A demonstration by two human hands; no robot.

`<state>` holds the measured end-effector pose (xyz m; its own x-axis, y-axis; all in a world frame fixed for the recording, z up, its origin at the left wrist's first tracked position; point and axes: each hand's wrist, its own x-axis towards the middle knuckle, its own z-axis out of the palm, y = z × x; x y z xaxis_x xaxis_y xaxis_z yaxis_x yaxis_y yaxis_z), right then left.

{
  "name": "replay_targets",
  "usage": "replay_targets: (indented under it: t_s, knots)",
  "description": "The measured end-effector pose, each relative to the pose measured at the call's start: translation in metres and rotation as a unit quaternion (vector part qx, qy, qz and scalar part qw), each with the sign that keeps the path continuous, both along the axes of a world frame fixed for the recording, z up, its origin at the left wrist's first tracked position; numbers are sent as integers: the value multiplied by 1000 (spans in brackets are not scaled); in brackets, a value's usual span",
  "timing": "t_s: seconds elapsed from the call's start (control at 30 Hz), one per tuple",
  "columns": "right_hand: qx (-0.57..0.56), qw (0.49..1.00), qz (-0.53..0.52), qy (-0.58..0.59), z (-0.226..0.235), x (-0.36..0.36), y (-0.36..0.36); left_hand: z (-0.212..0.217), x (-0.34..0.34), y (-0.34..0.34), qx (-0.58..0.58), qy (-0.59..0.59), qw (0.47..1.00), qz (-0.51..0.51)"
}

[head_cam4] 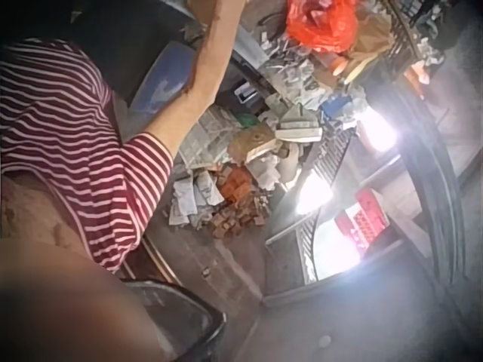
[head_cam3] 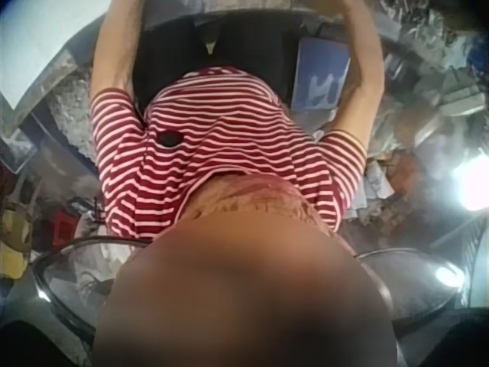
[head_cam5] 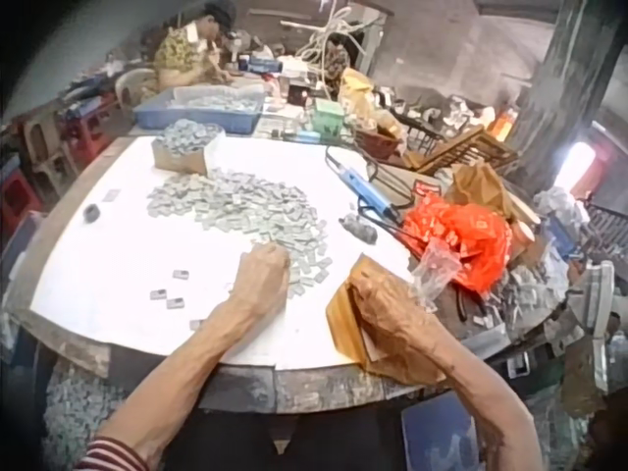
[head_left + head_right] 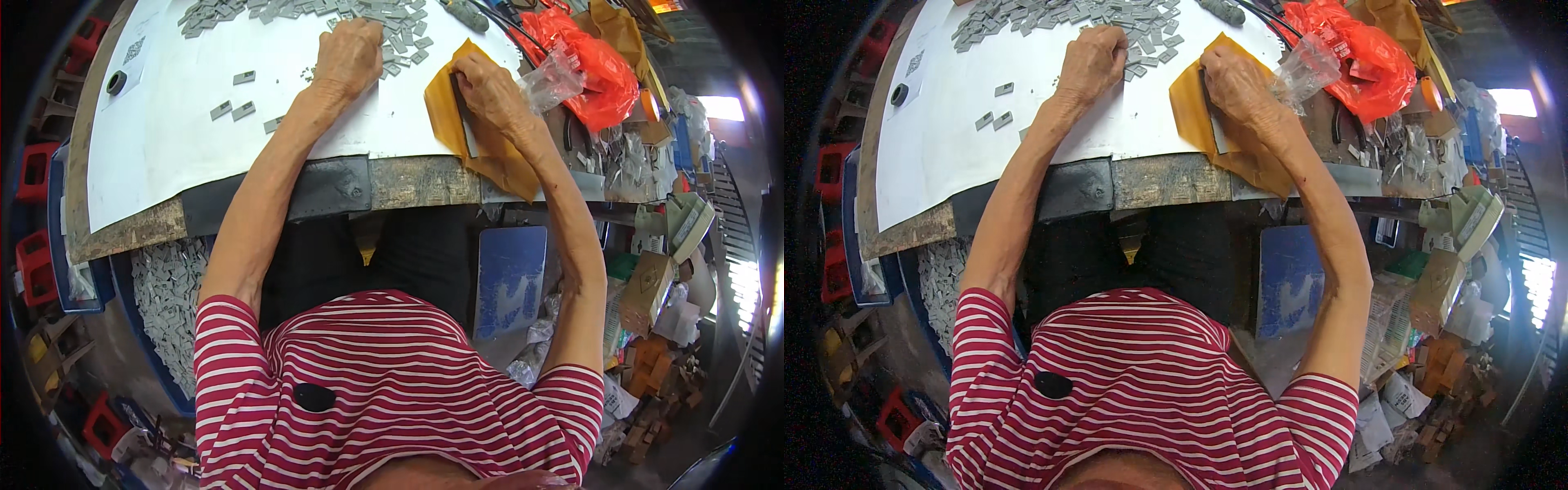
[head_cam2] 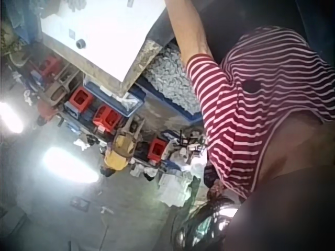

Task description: Sorting and inspecting small metal hardware components at a workbench.

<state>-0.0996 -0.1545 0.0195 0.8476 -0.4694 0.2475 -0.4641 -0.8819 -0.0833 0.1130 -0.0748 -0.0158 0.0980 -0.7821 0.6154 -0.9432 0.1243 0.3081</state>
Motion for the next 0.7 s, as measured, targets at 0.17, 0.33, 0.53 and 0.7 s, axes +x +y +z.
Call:
replay_targets:
  t_s: [0.17,0.33,0.53,0.7]
  knots:
    - [-21,997,44,64,6,2,-5,2,3,3,13,36,999,17]
    - [-39,992,67,101,14,8,-4,5,0,5,39,22,999,13]
    - [-49,988,86,120,13,7,-8,9,-5,6,63,23,998,20]
    - [-50,994,75,68,14,6,-4,10,-5,6,73,55,996,10]
